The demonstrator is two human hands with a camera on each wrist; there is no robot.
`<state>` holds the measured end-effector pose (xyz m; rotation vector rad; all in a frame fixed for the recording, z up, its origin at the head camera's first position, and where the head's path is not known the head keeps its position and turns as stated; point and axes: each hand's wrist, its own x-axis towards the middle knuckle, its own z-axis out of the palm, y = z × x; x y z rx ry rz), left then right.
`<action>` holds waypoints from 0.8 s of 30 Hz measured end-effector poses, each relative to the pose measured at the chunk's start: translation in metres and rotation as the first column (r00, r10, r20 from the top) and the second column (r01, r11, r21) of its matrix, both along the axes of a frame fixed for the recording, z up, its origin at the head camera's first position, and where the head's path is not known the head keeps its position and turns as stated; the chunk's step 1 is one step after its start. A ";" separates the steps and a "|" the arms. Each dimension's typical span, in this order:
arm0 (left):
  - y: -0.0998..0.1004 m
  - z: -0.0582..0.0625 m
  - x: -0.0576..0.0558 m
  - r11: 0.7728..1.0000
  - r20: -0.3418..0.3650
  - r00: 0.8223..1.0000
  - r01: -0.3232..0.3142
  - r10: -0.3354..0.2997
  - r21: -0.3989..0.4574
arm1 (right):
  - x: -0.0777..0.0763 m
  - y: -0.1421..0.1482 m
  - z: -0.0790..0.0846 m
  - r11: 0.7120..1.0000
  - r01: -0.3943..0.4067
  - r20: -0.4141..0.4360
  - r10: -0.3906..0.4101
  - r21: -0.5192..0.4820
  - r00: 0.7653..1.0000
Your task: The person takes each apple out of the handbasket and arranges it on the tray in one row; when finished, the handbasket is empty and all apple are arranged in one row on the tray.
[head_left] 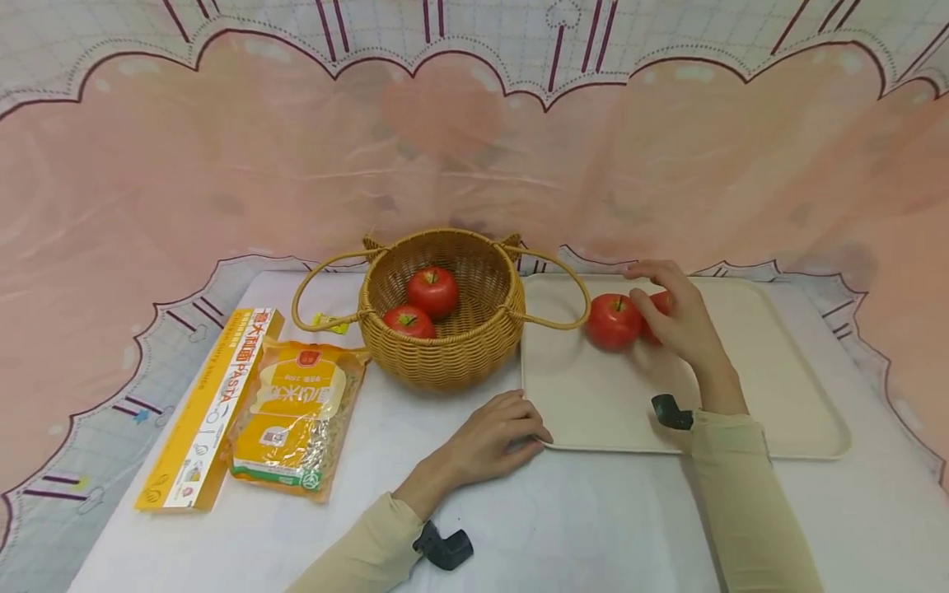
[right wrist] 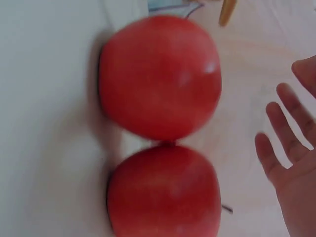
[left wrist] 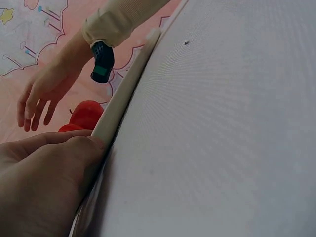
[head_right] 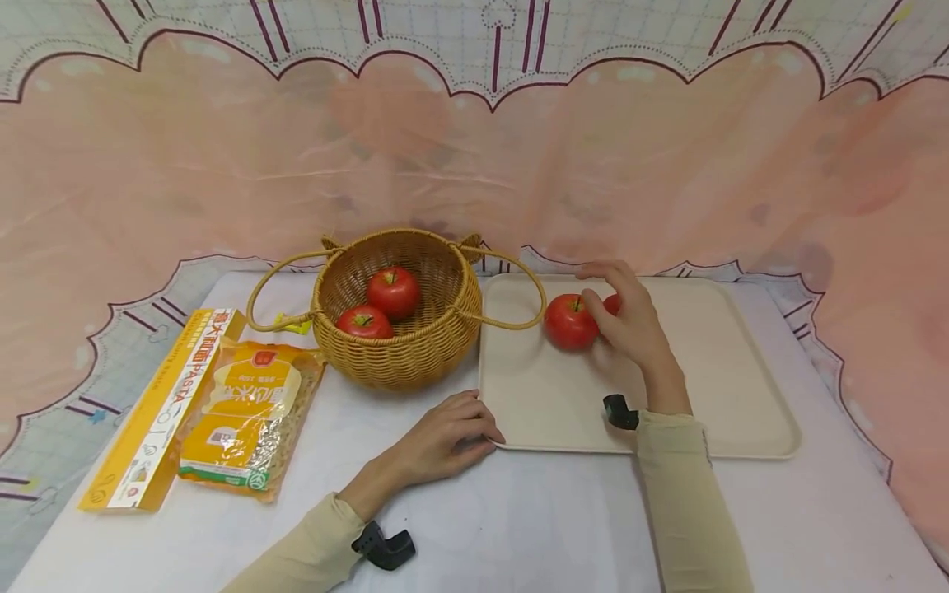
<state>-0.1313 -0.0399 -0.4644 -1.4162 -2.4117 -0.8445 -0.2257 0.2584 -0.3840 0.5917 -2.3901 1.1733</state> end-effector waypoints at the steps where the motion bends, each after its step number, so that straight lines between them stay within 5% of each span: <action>1: 0.001 0.000 -0.001 1.000 -0.001 1.000 0.002 -0.002 0.003 | 0.000 -0.002 0.002 1.000 -0.009 0.010 0.009 0.006 1.000; 9: 0.002 -0.001 -0.001 1.000 0.012 1.000 0.000 0.000 -0.004 | -0.001 -0.021 0.010 0.990 -0.126 0.021 0.125 0.059 0.992; 15: 0.001 -0.001 -0.001 1.000 0.014 1.000 -0.003 0.003 -0.009 | -0.005 -0.037 0.017 0.955 -0.277 -0.032 0.282 0.108 0.959; 24: 0.000 0.000 0.000 1.000 0.028 1.000 -0.003 0.003 -0.007 | -0.010 -0.059 0.030 0.907 -0.351 -0.053 0.372 0.233 0.927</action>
